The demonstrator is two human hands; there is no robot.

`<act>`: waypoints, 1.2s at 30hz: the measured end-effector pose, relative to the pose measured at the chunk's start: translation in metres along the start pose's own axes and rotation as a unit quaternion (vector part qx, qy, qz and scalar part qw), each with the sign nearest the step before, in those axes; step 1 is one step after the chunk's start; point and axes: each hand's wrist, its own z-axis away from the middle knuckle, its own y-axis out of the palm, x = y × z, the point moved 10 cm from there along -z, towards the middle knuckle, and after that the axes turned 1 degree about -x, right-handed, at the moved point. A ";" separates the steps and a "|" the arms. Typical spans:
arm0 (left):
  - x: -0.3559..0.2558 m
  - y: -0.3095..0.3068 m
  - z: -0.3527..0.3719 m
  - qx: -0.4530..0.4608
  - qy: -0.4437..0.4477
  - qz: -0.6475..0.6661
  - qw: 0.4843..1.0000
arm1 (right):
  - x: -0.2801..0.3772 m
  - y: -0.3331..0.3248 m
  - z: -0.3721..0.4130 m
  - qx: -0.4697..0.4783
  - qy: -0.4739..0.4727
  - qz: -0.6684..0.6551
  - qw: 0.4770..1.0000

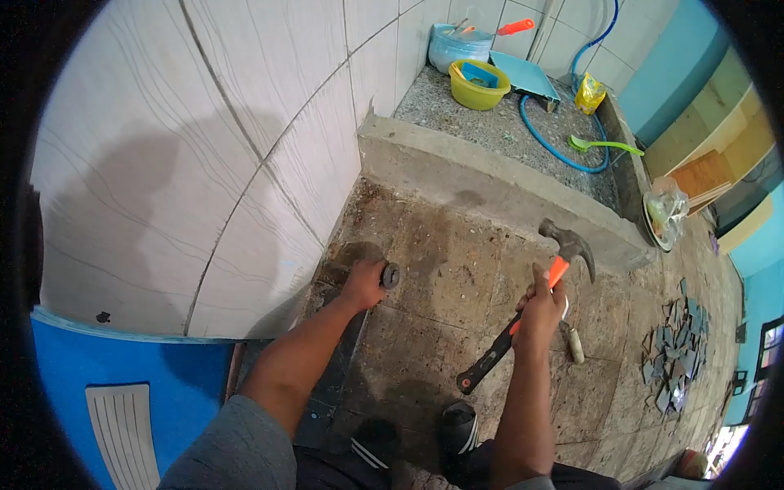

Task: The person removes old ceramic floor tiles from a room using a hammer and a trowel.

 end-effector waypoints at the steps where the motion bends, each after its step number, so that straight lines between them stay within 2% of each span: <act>1: -0.001 -0.001 -0.002 0.022 -0.006 0.012 1.000 | 0.000 -0.007 0.010 -0.026 0.011 -0.015 0.999; 4: 0.000 -0.003 -0.005 0.057 -0.025 0.008 0.998 | -0.009 -0.025 0.028 -0.097 -0.031 -0.047 0.994; 7: 0.005 -0.002 -0.002 0.055 -0.029 0.003 0.998 | -0.049 -0.008 0.058 -0.120 -0.045 -0.050 0.991; 9: 0.005 -0.003 -0.003 0.055 -0.038 -0.021 0.998 | -0.101 0.033 0.086 -0.126 -0.092 0.119 0.981; 10: 0.006 -0.003 -0.002 0.058 -0.041 -0.034 0.997 | -0.127 0.077 0.106 -0.027 -0.103 0.212 0.972; 11: 0.001 0.004 0.002 0.088 -0.018 -0.057 0.994 | -0.139 0.100 0.114 0.045 -0.076 0.248 0.965; 12: -0.002 0.008 0.003 0.114 0.005 -0.081 0.990 | -0.151 0.123 0.126 0.119 -0.052 0.284 0.950; 13: -0.006 0.013 0.003 0.140 0.029 -0.105 0.984 | -0.157 0.133 0.126 0.166 0.007 0.264 0.950; 16: 0.005 0.025 0.006 0.122 0.001 -0.117 0.986 | -0.174 0.120 0.107 0.181 0.125 0.105 0.970; 17: 0.006 0.025 0.004 0.127 -0.007 -0.106 0.986 | -0.162 0.107 0.102 0.176 0.113 0.082 0.974; 19: -0.004 0.008 0.004 0.141 -0.020 -0.085 0.986 | -0.137 0.071 0.083 0.120 0.048 0.093 0.987; 22: -0.006 0.007 -0.006 0.088 0.047 -0.072 0.992 | -0.119 0.021 0.074 -0.019 0.043 -0.049 0.998; 25: -0.009 0.000 -0.009 0.117 0.035 -0.061 0.991 | -0.147 0.019 0.100 -0.147 -0.004 -0.046 0.988; 26: -0.010 0.000 -0.010 0.102 0.034 -0.066 0.992 | -0.173 0.042 0.113 -0.109 -0.031 0.149 0.982; 27: -0.009 0.000 -0.013 0.087 0.033 -0.072 0.993 | -0.194 0.067 0.125 -0.066 -0.056 0.337 0.938; 28: -0.008 -0.001 -0.013 0.074 0.034 -0.079 0.994 | -0.206 0.092 0.133 0.045 0.017 0.259 0.965; 29: -0.008 -0.002 -0.012 0.060 0.036 -0.088 0.994 | -0.211 0.116 0.141 0.154 0.089 0.175 0.968; 32: -0.012 -0.011 -0.012 0.018 0.042 -0.105 0.993 | -0.181 0.106 0.125 0.173 0.161 0.103 0.966; 34: -0.014 -0.015 -0.010 0.010 0.051 -0.107 0.993 | -0.175 0.071 0.097 0.111 0.120 0.082 0.983; 36: -0.008 -0.008 -0.013 0.068 0.034 -0.083 0.994 | -0.147 0.031 0.075 0.016 0.099 0.024 0.995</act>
